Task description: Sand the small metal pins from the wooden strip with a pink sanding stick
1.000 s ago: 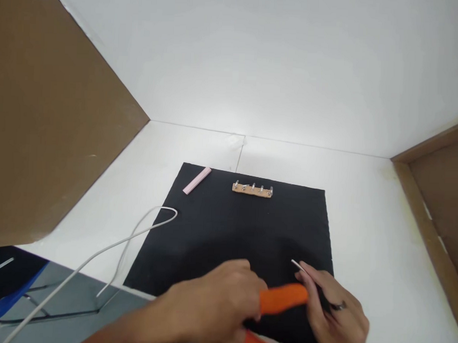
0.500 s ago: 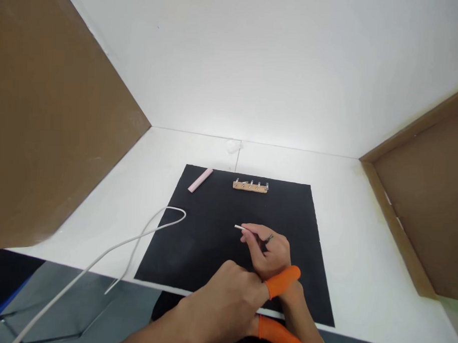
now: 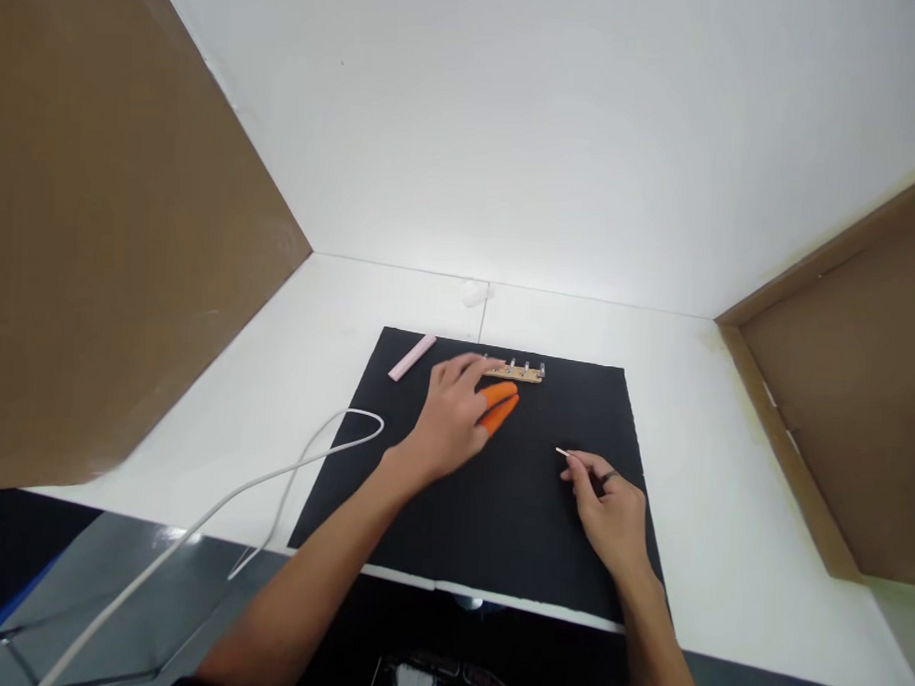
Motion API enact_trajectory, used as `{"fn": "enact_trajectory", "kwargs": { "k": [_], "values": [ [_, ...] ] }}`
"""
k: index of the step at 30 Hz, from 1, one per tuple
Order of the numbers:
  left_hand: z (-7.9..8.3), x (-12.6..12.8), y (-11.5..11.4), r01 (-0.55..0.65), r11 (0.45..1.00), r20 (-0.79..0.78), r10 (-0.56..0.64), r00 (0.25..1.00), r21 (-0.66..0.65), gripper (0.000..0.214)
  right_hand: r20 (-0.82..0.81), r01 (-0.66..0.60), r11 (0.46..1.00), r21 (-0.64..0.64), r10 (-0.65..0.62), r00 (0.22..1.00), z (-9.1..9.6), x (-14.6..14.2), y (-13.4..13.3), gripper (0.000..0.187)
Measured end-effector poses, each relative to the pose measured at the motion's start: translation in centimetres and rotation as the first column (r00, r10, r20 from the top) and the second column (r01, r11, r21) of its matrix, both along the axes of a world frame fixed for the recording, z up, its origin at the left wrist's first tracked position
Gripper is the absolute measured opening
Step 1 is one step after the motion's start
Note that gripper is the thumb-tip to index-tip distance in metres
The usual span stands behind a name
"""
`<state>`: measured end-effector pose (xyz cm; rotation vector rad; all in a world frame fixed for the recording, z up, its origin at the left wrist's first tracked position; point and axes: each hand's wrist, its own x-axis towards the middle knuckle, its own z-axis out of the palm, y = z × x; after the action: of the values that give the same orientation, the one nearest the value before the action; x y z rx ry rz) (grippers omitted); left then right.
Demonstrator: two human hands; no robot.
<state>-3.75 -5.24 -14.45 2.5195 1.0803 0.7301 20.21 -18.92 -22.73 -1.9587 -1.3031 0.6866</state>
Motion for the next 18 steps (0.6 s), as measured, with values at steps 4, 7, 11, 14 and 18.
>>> {"fn": "enact_trajectory", "kwargs": {
  "k": [4,7,11,14,18],
  "values": [
    [-1.3,1.9,5.1,0.008,0.998,-0.123,-0.001,0.992,0.061,0.031,0.016,0.007,1.0,-0.017,-0.007,1.0,-1.8,0.5,-0.5,0.035],
    [-2.1,3.6,7.6,0.06,0.994,-0.214,-0.039,0.976,0.093,0.037,0.029,0.013,1.0,-0.011,-0.013,0.999,-2.7,0.4,-0.4,0.034],
    [-2.8,5.5,9.4,0.137,0.983,-0.301,-0.093,0.949,0.126,0.04,0.037,0.007,1.0,0.003,-0.007,0.999,-2.9,0.3,-0.3,0.034],
    [-3.3,6.2,9.9,0.168,0.976,-0.334,-0.114,0.936,0.137,0.038,0.039,0.009,1.0,0.006,-0.009,0.999,-2.9,0.2,-0.4,0.035],
    [-3.7,6.5,10.3,0.183,0.974,-0.352,-0.126,0.927,0.134,0.037,0.038,0.011,1.0,0.012,-0.012,0.999,-2.9,0.2,-0.4,0.035]
  ]
}}
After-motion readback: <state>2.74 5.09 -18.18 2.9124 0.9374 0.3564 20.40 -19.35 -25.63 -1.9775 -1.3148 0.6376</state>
